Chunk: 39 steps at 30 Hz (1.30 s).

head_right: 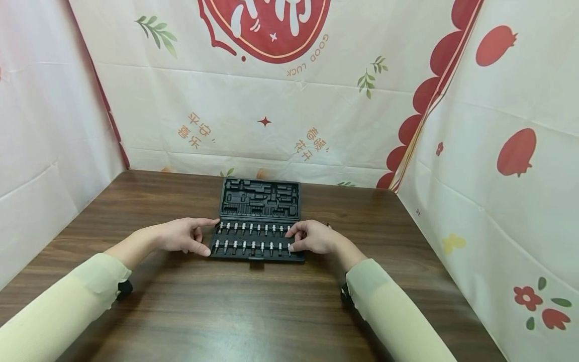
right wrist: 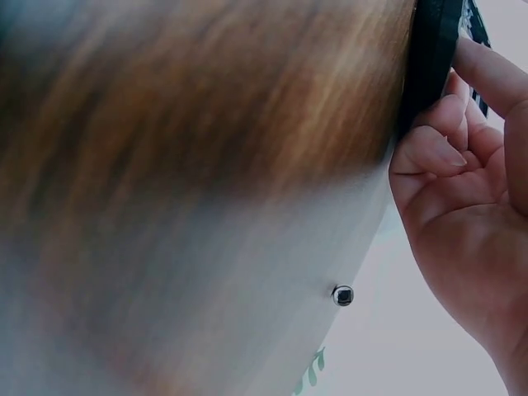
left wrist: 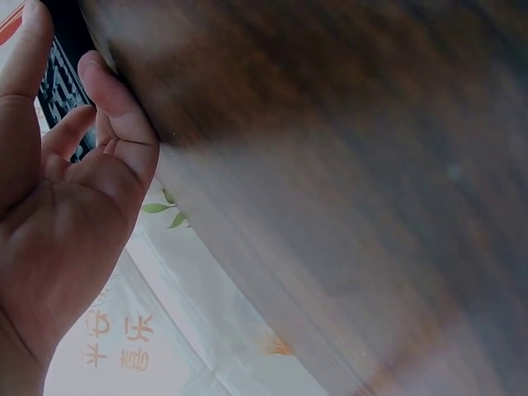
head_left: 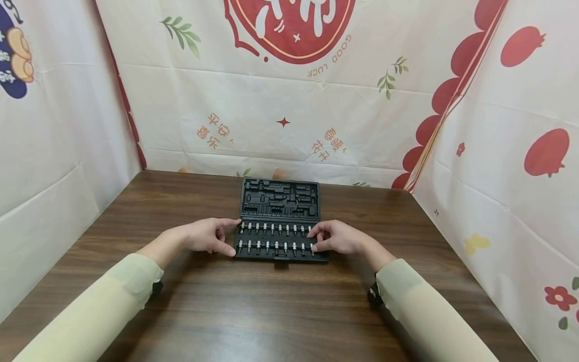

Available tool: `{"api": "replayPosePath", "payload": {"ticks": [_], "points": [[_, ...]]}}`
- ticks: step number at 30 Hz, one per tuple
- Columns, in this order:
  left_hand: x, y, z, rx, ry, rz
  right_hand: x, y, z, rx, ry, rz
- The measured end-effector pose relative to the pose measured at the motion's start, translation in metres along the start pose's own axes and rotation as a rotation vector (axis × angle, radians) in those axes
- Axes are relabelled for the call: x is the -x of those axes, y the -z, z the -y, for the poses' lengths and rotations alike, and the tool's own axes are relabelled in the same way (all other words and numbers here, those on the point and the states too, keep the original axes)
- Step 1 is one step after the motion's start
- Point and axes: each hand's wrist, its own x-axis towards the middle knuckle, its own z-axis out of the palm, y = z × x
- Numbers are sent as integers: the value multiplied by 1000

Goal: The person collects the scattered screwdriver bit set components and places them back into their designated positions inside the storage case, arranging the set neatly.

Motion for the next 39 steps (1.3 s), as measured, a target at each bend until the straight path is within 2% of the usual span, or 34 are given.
{"api": "replayPosePath", "payload": {"ticks": [9,39], "points": [[-1,-1,-2,1,6,4,0,0,-4,29,10,0],[0,-1,-1,5,-1,-2,0,0,0,-16,-36,4]]}}
